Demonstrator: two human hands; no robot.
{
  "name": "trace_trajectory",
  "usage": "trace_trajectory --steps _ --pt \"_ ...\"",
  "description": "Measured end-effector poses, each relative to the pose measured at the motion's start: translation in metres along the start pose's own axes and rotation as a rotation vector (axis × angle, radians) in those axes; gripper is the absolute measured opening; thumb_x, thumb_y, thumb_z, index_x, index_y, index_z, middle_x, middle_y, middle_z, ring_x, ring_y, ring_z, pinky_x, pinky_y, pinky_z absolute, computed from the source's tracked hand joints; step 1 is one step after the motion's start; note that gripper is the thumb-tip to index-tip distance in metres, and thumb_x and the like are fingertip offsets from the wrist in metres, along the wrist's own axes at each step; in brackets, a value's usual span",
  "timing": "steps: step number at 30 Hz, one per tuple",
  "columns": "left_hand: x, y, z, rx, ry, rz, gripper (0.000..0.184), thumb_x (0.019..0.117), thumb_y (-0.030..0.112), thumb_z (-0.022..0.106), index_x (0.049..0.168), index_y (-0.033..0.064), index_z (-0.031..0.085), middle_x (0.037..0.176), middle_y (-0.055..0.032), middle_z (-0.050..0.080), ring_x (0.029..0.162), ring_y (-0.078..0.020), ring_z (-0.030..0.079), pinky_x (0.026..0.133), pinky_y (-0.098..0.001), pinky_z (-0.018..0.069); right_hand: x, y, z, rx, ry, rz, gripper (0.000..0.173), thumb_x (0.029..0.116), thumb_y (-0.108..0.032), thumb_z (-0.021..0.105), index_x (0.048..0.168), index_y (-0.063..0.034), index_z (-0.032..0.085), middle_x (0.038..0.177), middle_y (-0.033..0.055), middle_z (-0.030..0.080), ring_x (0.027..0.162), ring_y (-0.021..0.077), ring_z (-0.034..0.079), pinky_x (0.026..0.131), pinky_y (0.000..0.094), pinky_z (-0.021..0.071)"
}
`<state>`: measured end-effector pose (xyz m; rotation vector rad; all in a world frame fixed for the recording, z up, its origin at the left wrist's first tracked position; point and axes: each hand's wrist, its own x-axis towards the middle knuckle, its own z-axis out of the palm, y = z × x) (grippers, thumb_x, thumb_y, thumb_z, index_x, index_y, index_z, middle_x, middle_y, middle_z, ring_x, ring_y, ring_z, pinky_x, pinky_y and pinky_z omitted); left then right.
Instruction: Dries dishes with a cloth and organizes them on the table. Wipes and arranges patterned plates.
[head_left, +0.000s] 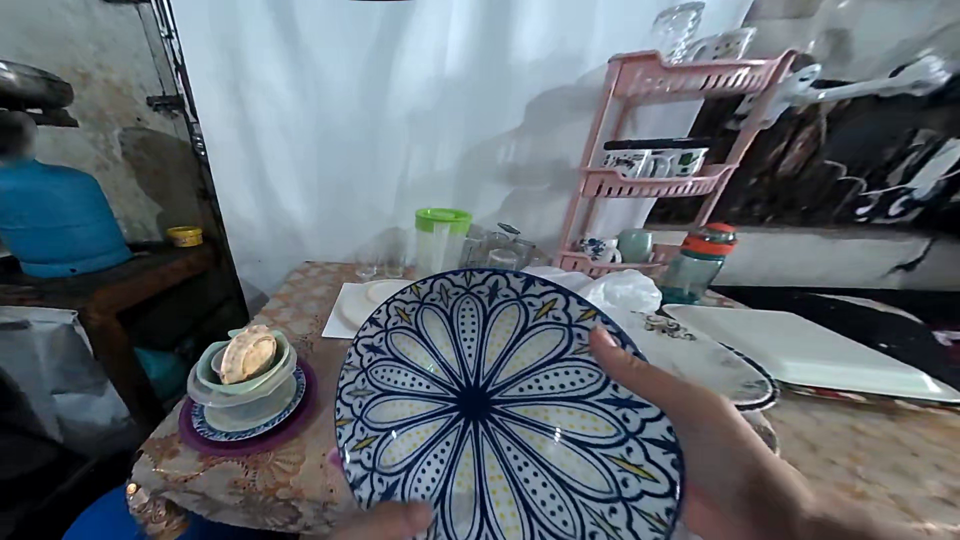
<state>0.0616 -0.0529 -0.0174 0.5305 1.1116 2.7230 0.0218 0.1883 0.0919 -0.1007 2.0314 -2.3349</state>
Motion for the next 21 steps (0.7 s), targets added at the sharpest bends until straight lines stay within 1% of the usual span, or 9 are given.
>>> trace_trajectory --steps 2,4,5,8,11,12,15,18,21 --pt "0.004 0.0 0.009 0.005 0.123 0.027 0.017 0.0981 0.021 0.062 0.104 0.0171 0.078 0.101 -0.0005 0.078 0.097 -0.0087 0.074 0.091 -0.0299 0.0596 0.002 -0.004 0.007 -0.031 0.115 0.071 0.044 0.1066 -0.054 0.038 0.121 -0.02 0.061 0.099 -0.0006 0.07 0.091 0.0101 0.07 0.076 0.0308 0.0602" --pt "0.01 0.001 0.011 0.044 0.219 0.014 0.023 0.106 0.023 0.049 0.11 0.016 0.071 0.104 0.0004 0.077 0.101 -0.0088 0.073 0.093 -0.0306 0.0595 0.005 -0.006 0.012 0.015 0.219 0.157 0.05 0.1047 -0.057 0.038 0.126 -0.0195 0.063 0.102 0.0064 0.073 0.092 0.0198 0.074 0.074 0.0399 0.0627" --pt "0.013 0.001 0.007 0.073 0.263 0.006 0.023 0.107 0.021 0.048 0.114 0.0138 0.068 0.105 0.0 0.077 0.102 -0.0093 0.072 0.094 -0.0314 0.0594 0.007 -0.008 0.012 0.021 0.253 0.161 0.048 0.1054 -0.055 0.038 0.13 -0.0199 0.061 0.103 0.0074 0.073 0.092 0.0217 0.074 0.074 0.0416 0.0626" --pt "0.021 0.003 -0.01 0.198 0.399 0.024 0.016 0.1018 0.002 0.051 0.114 0.0025 0.063 0.099 -0.0059 0.075 0.095 -0.0139 0.074 0.086 -0.0336 0.0622 0.015 -0.011 0.01 0.011 0.34 0.091 0.03 0.108 -0.033 0.044 0.131 -0.0177 0.056 0.097 0.0083 0.073 0.083 0.0206 0.074 0.067 0.0379 0.0622" --pt "0.022 0.012 -0.025 0.249 0.432 0.062 0.015 0.0998 0.0 0.053 0.112 0.0021 0.062 0.099 -0.0074 0.075 0.095 -0.0159 0.073 0.087 -0.0357 0.0616 0.017 -0.01 0.007 -0.011 0.325 -0.03 0.021 0.1073 -0.02 0.045 0.123 -0.0157 0.059 0.092 0.0044 0.074 0.075 0.0134 0.074 0.061 0.0293 0.0618" --pt "0.024 0.015 -0.02 0.299 0.526 0.093 0.015 0.1 -0.001 0.053 0.113 0.0016 0.06 0.097 -0.0064 0.074 0.093 -0.0139 0.073 0.084 -0.0332 0.0622 0.017 -0.009 0.006 -0.033 0.317 -0.063 0.021 0.1076 -0.021 0.045 0.124 -0.017 0.059 0.093 0.0028 0.074 0.076 0.0118 0.074 0.062 0.0283 0.062" --pt "0.029 0.014 -0.031 0.466 0.688 0.172 0.027 0.0992 0.004 0.059 0.125 -0.0037 0.057 0.107 -0.008 0.071 0.098 -0.0118 0.07 0.089 -0.0309 0.0598 0.013 -0.01 0.012 -0.093 0.356 -0.117 0.024 0.1081 -0.023 0.045 0.129 -0.0184 0.056 0.099 0.0011 0.072 0.081 0.0103 0.072 0.067 0.0283 0.0614" --pt "0.038 0.006 -0.043 0.585 0.715 0.201 0.029 0.0975 0.006 0.062 0.125 -0.0044 0.058 0.109 -0.0074 0.07 0.101 -0.0081 0.068 0.091 -0.0275 0.0577 0.015 -0.013 0.015 -0.149 0.389 -0.254 0.023 0.1062 -0.01 0.042 0.121 -0.0141 0.059 0.098 -0.0008 0.07 0.083 0.0064 0.071 0.07 0.0258 0.061" --pt "0.043 -0.001 -0.04 0.604 0.675 0.181 0.031 0.0982 0.007 0.061 0.127 -0.0037 0.057 0.11 -0.0061 0.071 0.101 -0.0056 0.068 0.092 -0.0251 0.0573 0.021 -0.008 0.001 -0.429 0.273 -0.567 0.036 0.1009 -0.005 0.044 0.135 -0.0105 0.054 0.109 -0.0056 0.066 0.096 -0.0044 0.066 0.082 0.0169 0.0573"
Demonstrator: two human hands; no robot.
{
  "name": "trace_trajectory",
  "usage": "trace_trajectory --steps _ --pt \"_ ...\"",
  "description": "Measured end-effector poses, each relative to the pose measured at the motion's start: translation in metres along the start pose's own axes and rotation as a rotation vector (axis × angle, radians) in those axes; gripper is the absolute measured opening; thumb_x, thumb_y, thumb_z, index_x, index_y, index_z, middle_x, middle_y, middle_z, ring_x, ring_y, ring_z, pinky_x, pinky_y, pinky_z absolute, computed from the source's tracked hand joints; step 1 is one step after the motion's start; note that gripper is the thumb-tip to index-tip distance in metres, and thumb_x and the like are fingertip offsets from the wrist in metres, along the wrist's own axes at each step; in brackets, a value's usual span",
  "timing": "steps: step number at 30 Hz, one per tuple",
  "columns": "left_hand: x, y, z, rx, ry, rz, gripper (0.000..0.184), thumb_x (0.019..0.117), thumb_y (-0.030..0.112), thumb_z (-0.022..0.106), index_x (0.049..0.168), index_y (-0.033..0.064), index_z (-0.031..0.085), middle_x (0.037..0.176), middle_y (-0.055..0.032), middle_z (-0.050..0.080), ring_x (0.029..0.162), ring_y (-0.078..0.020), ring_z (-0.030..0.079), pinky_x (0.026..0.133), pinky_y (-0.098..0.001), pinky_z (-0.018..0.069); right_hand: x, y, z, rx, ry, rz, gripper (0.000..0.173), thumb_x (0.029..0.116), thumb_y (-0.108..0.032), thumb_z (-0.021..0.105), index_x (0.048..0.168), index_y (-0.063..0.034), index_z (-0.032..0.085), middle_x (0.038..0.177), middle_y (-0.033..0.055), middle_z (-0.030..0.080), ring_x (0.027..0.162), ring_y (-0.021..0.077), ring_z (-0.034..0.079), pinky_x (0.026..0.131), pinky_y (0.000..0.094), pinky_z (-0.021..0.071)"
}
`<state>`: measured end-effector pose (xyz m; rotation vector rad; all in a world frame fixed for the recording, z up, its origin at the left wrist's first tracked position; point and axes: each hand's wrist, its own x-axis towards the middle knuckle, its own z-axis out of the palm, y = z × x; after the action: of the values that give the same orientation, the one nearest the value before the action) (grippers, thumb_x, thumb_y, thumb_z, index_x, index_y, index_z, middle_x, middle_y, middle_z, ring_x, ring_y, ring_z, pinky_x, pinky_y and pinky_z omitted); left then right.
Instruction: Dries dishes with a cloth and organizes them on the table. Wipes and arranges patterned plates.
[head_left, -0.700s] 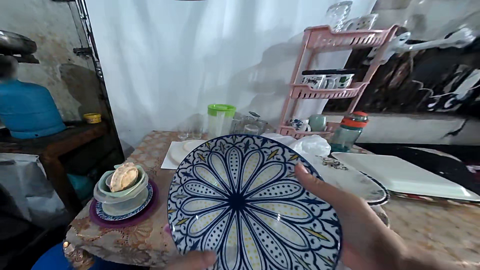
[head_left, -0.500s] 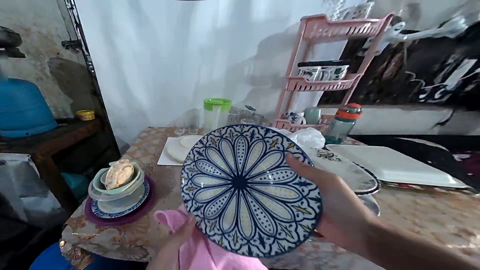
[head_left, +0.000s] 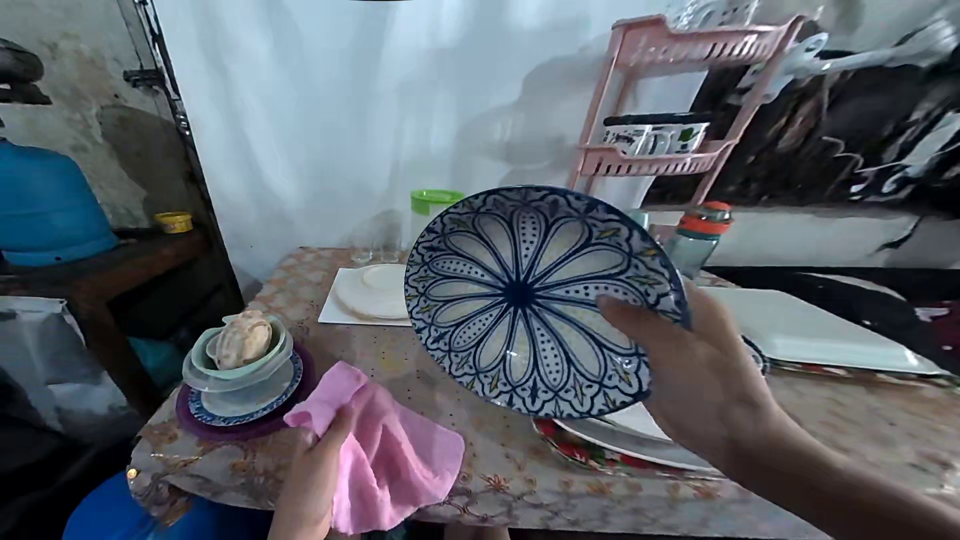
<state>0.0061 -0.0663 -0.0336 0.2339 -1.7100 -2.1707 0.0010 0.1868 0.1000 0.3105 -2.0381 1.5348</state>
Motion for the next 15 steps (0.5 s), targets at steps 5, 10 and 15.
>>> trace_trajectory --steps 5,10,15 --pt "-0.005 -0.007 0.014 -0.05 -0.059 -0.05 0.03 0.0992 0.009 0.06 0.126 -0.0034 0.058 0.109 -0.0072 0.07 0.101 -0.0081 0.068 0.091 -0.0277 0.0575 -0.001 0.001 -0.01 -0.251 -0.087 -0.342 0.048 0.0982 -0.008 0.042 0.145 -0.0078 0.049 0.123 -0.0051 0.064 0.108 -0.009 0.06 0.091 0.012 0.0515" --pt "-0.006 -0.006 0.015 -0.085 -0.08 -0.046 0.032 0.1001 0.008 0.059 0.129 -0.0041 0.055 0.111 -0.0068 0.069 0.103 -0.0065 0.067 0.093 -0.0259 0.0564 -0.003 -0.003 -0.009 -0.21 -0.11 -0.392 0.047 0.0982 -0.008 0.042 0.144 -0.0085 0.051 0.124 -0.0078 0.064 0.109 -0.0082 0.06 0.092 0.0124 0.0521" --pt "-0.005 -0.001 0.013 -0.075 0.031 -0.017 0.032 0.1006 0.006 0.057 0.13 -0.0054 0.053 0.113 -0.0078 0.067 0.103 -0.0051 0.065 0.093 -0.0237 0.0547 -0.009 -0.006 -0.006 -0.215 -0.139 -0.44 0.045 0.0987 -0.007 0.044 0.143 -0.0119 0.053 0.124 -0.0111 0.064 0.11 -0.0095 0.06 0.092 0.0112 0.052"
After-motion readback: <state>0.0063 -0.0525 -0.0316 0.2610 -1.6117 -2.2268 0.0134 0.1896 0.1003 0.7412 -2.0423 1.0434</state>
